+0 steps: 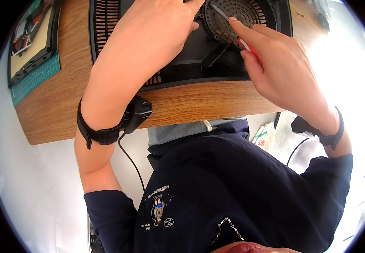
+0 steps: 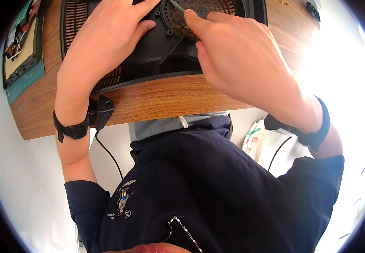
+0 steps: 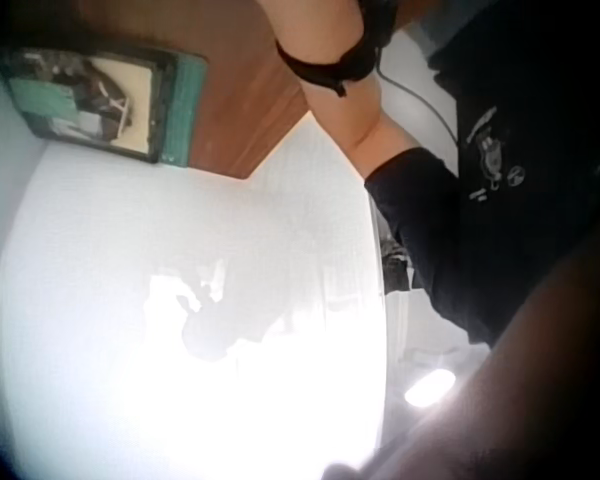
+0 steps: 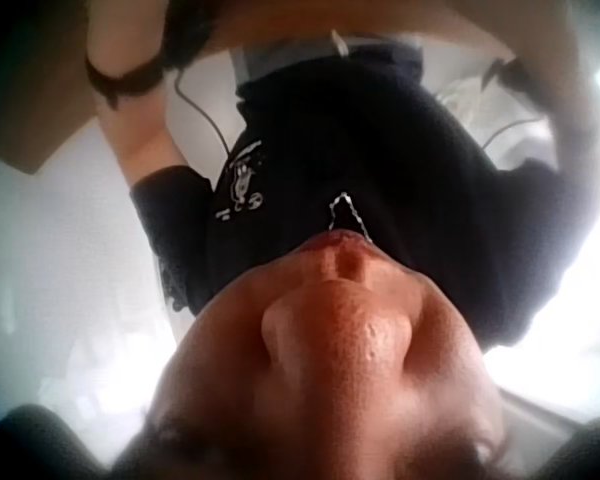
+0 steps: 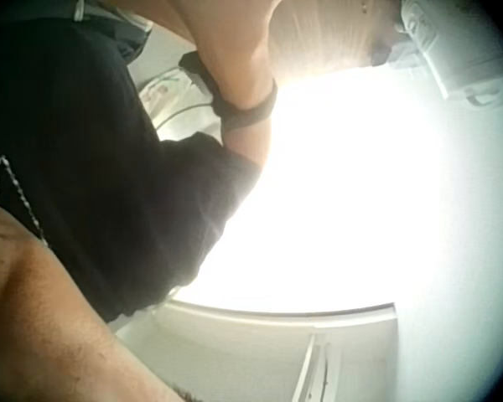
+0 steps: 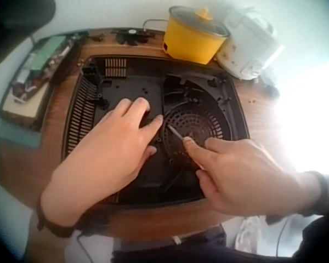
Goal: The person uses a screwdriver to remove screws from the back of a black electronic device, flips it over, and continues unscrewing components. They remove a circular fan grille and handle a green circuit board, placing parts on the table.
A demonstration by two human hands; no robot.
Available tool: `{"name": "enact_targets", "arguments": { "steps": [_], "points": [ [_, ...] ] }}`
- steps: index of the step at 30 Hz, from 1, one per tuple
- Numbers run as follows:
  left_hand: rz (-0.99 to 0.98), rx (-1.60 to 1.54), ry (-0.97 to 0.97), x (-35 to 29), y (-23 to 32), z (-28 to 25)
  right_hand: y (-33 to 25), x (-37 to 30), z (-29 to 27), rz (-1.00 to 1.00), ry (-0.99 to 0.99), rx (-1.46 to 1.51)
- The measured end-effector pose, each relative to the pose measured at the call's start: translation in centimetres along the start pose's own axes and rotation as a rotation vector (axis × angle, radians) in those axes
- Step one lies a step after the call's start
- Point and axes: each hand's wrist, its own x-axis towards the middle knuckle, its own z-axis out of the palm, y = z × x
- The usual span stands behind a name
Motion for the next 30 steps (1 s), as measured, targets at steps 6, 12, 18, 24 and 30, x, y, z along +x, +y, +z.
{"name": "enact_targets", "arguments": {
  "steps": [6,12,18,24,30],
  "points": [
    [0.004,0.069,-0.046,0.1,0.1,0.1,0.1,-0.1,0.6,0.018,0.010,0.122],
    [0.017,0.105,-0.060,0.0,-0.1,0.0,0.7,-0.2,0.7,0.110,-0.011,0.312],
    [-0.003,0.021,-0.044,0.1,0.0,-0.5,1.5,-0.8,0.4,0.149,0.025,0.395],
    [0.000,-0.021,-0.021,0.1,0.0,-0.4,1.0,-1.1,0.2,0.192,0.021,0.329],
    [0.010,-0.015,-0.015,-0.1,-0.1,-0.2,0.9,-0.8,0.2,0.159,0.024,0.279]
  ]
}}
